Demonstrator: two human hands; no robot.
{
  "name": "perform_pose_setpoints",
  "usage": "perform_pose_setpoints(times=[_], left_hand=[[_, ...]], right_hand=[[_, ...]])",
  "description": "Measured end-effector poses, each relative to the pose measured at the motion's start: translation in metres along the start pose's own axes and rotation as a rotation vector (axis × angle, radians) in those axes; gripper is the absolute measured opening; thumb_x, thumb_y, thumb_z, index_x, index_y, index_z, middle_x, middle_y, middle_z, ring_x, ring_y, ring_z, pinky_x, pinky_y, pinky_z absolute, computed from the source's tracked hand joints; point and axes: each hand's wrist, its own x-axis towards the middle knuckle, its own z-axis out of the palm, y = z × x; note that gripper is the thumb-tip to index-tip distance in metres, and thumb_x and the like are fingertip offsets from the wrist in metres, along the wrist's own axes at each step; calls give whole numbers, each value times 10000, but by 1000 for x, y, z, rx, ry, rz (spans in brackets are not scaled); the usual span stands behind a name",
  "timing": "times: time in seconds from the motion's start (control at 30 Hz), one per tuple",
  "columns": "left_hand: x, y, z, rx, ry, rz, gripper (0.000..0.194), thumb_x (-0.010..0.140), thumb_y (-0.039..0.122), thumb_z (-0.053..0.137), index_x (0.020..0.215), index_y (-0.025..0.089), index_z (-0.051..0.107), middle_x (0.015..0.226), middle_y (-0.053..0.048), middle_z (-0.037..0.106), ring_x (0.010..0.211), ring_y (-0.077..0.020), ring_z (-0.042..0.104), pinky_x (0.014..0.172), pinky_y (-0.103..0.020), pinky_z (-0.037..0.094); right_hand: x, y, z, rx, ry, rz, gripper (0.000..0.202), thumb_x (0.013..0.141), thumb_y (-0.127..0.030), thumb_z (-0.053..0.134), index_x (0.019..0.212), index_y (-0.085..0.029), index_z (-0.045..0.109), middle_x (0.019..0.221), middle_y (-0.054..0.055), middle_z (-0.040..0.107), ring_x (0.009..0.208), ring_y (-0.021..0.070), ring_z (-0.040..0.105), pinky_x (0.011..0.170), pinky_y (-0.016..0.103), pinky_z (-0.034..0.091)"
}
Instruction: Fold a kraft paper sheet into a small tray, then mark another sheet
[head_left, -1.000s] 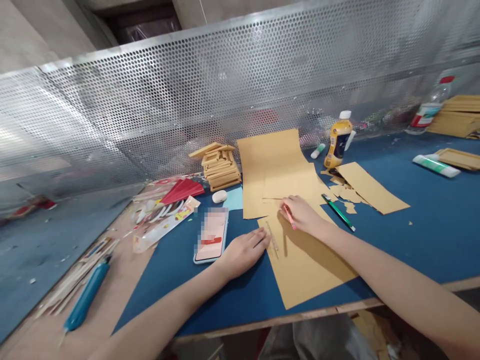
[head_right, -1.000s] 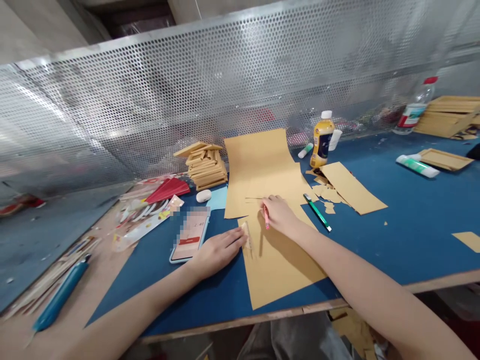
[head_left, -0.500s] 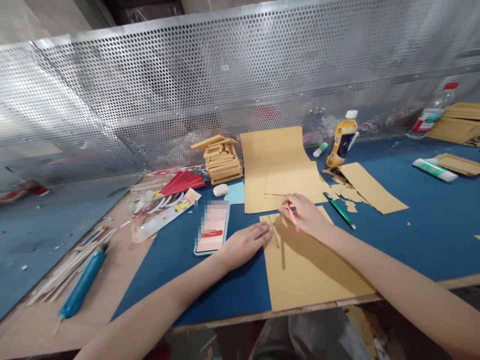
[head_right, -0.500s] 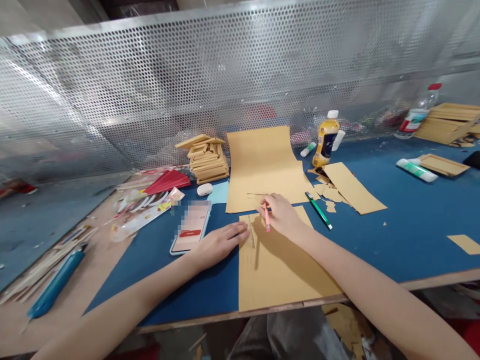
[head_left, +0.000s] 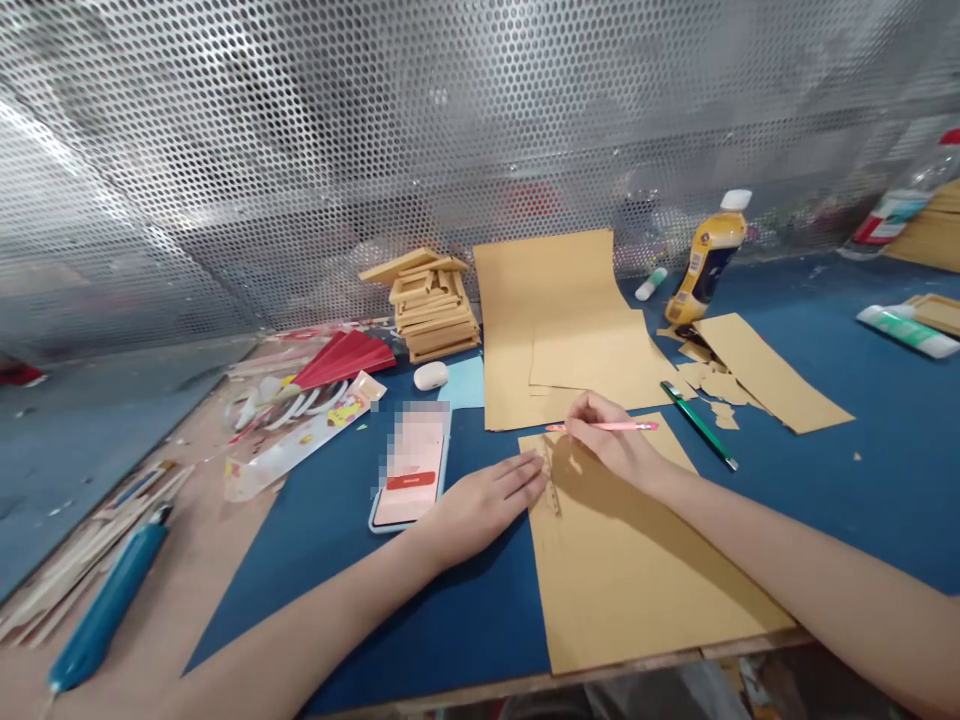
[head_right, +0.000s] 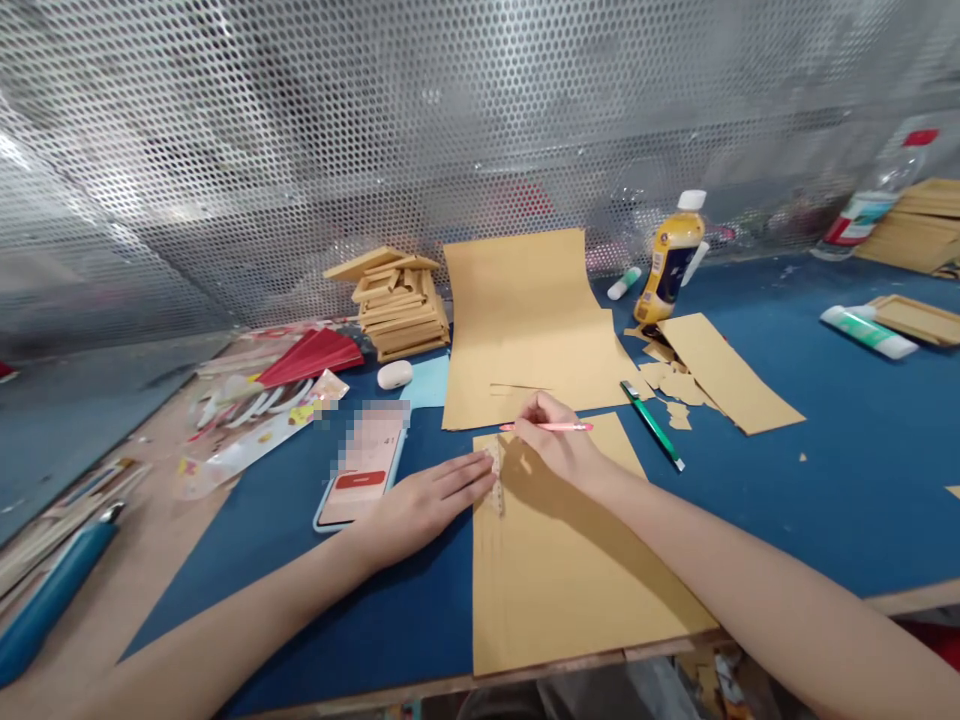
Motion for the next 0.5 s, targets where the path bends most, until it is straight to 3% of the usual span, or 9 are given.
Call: perform_pose_setpoints(times=[0.27,0.5], left_hand=[[0,-7,0,-40,17,13,383,982,76,236,1296,70,456,1349,-162,502,1305,-213,423,1039,-349,433],[0,-7,0,-66,-1,16,399,985,76,228,1336,89,416,1382,-132,475,1343,-186,358,1066,-326,407]], right_hand=[[-3,-5,-4,-112,1,61,177,805,-319,564,703,-207,472,676,-29,493,620,130,454,559,270,359],[-4,-4,-3,-132,-15,75,156,784,-305,570,706,-205,478,652,-20,496,584,124,451,503,249,341]])
